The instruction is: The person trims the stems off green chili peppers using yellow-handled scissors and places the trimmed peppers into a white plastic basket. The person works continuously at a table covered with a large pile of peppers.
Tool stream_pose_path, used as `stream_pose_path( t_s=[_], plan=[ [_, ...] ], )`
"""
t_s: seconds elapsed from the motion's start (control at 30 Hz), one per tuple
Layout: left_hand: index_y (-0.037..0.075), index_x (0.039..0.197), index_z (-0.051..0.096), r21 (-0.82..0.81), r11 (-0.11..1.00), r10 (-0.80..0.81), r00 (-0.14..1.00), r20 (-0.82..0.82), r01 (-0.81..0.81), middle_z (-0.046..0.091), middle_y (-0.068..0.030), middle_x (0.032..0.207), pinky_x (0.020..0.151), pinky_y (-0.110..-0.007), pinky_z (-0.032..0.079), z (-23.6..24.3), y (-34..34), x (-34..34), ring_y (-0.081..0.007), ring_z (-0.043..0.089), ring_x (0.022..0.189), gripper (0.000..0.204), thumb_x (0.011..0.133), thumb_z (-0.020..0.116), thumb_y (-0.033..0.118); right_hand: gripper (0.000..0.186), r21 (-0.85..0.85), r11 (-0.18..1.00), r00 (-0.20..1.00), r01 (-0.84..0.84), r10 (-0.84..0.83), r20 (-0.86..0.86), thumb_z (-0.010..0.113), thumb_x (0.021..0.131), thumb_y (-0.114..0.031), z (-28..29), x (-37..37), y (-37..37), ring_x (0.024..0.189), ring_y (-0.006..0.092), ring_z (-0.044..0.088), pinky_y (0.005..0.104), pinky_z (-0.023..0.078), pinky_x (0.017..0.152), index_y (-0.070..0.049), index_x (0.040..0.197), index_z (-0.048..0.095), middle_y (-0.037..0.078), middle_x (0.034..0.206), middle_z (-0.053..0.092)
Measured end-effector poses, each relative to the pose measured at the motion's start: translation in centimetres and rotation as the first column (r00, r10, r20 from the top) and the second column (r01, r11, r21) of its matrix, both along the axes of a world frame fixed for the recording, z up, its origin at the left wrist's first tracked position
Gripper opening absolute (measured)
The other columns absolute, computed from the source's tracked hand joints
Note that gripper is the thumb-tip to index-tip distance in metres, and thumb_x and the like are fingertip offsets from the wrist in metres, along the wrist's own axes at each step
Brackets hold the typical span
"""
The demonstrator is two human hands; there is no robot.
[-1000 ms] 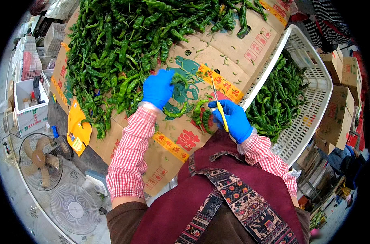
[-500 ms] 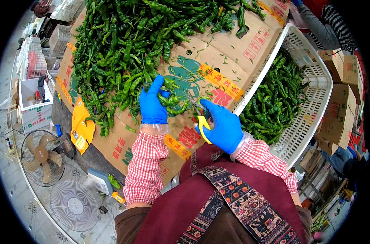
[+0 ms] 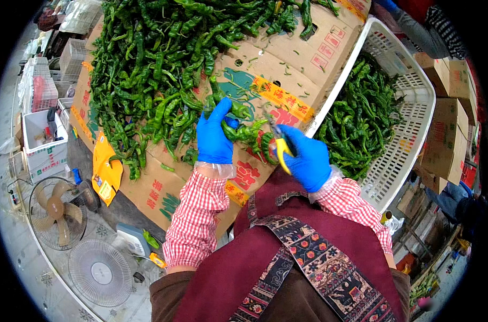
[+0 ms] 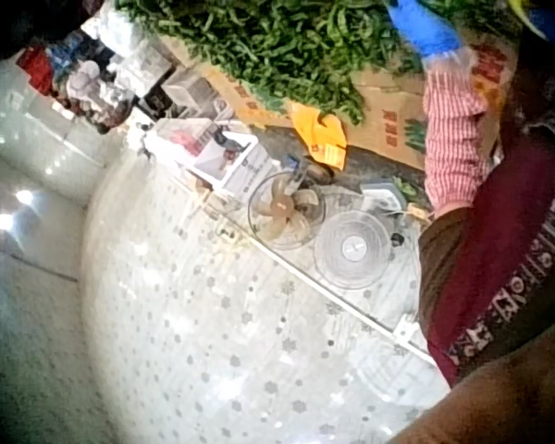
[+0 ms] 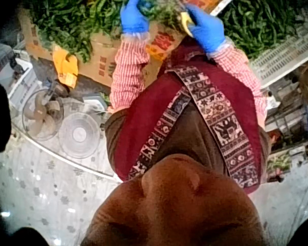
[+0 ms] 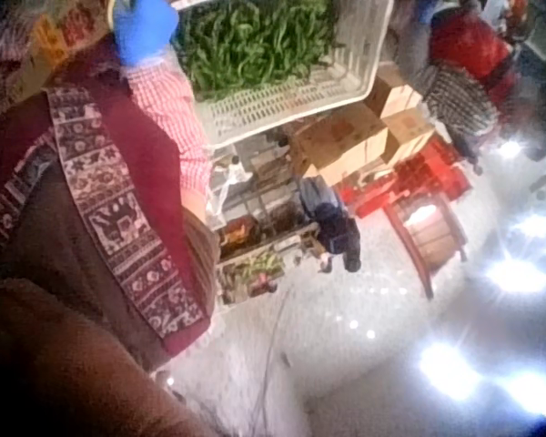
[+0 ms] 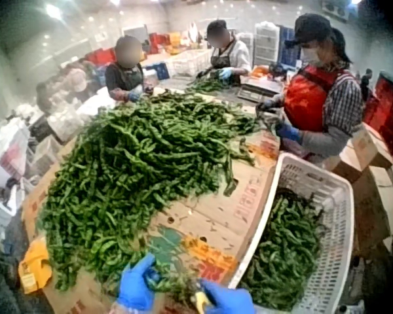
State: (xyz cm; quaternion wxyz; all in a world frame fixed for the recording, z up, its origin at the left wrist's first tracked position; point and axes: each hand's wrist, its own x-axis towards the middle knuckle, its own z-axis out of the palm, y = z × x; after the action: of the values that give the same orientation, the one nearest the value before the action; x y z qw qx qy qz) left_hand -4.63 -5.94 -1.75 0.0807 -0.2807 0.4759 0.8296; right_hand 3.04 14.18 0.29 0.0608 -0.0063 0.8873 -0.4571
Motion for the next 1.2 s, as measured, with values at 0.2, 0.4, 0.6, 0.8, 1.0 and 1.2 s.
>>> stream_pose_path(
  t_s=[0.2, 0.4, 0.6, 0.8, 1.0, 1.2],
  plan=[
    [0.004, 0.105, 0.064, -0.096, 0.924, -0.367, 0.929, 0.054, 0.371, 0.066, -0.003, 0.084, 0.061, -0.026, 0.05, -0.5, 10.9, 3.5, -0.0097, 0.059, 0.07, 0.028, 0.083, 0.075, 0.018, 0.041, -0.375, 0.872, 0.901, 0.314, -0.398, -0.173, 0.072, 0.087, -0.002, 2.3, 1.0, 6.0, 0.105, 0.0146, 0.062, 0.0299, 0.051, 0.088, -0.001, 0.126, 0.059, 0.01, 0.117, 0.066],
    [0.003, 0.126, 0.056, -0.757, 0.604, -0.67, 0.673, -0.312, 0.249, 0.063, -0.0167, 0.117, 0.088, -0.039, 0.051, -2.8, 17.7, 6.9, -0.0306, 0.065, 0.101, 0.049, 0.083, 0.074, 0.018, 0.041, -0.512, 0.706, 0.852, 0.489, -0.513, 0.106, 0.068, 0.09, -0.001, 3.5, 0.8, 8.6, 0.109, 0.0159, 0.06, 0.0286, 0.05, 0.091, 0.0, 0.129, 0.054, 0.01, 0.125, 0.062],
    [0.006, 0.109, 0.064, -0.942, 0.216, -0.661, 0.749, 0.053, 0.257, 0.066, -0.0157, 0.108, 0.077, -0.04, 0.053, -5.4, 3.8, 3.8, -0.0303, 0.067, 0.091, 0.03, 0.086, 0.071, 0.025, 0.04, -0.431, 0.778, 0.889, 0.457, -0.408, 0.207, 0.072, 0.088, -0.004, 1.1, 2.4, 7.5, 0.1, 0.0111, 0.058, 0.0262, 0.049, 0.087, -0.001, 0.125, 0.058, 0.006, 0.116, 0.064],
    [0.004, 0.102, 0.064, -0.832, -0.033, -0.541, 0.69, 0.481, 0.554, 0.07, -0.0171, 0.094, 0.073, -0.041, 0.054, -6.5, 1.2, 3.3, -0.0323, 0.068, 0.082, 0.041, 0.082, 0.074, 0.038, 0.043, -0.149, 0.961, 0.946, 0.234, -0.19, 0.263, 0.075, 0.086, -0.03, -1.8, 4.2, 5.9, 0.091, 0.0245, 0.07, 0.0337, 0.054, 0.079, -0.006, 0.119, 0.061, 0.015, 0.101, 0.071],
    [-0.003, 0.1, 0.06, -0.645, 0.676, -0.29, 0.933, 0.213, 0.357, 0.069, -0.0106, 0.082, 0.06, -0.032, 0.054, -6.2, -0.9, 2.3, -0.0205, 0.067, 0.066, 0.037, 0.088, 0.072, 0.03, 0.063, -0.124, 0.992, 0.868, -0.029, 0.087, 0.49, 0.074, 0.081, -0.047, 0.5, 4.9, 3.6, 0.095, 0.0341, 0.068, 0.0408, 0.054, 0.08, -0.008, 0.126, 0.056, 0.018, 0.106, 0.069],
    [0.0, 0.097, 0.06, -0.422, 0.887, -0.149, 0.982, 0.12, 0.186, 0.066, -0.0079, 0.08, 0.057, -0.027, 0.054, -3.4, -1.3, 2.7, -0.0155, 0.065, 0.062, 0.025, 0.092, 0.069, 0.023, 0.075, 0.097, 0.979, 0.945, -0.18, 0.145, 0.293, 0.074, 0.077, -0.047, -0.9, 5.1, 0.9, 0.089, 0.037, 0.066, 0.0451, 0.053, 0.075, -0.004, 0.134, 0.05, 0.02, 0.099, 0.067]
  ],
)
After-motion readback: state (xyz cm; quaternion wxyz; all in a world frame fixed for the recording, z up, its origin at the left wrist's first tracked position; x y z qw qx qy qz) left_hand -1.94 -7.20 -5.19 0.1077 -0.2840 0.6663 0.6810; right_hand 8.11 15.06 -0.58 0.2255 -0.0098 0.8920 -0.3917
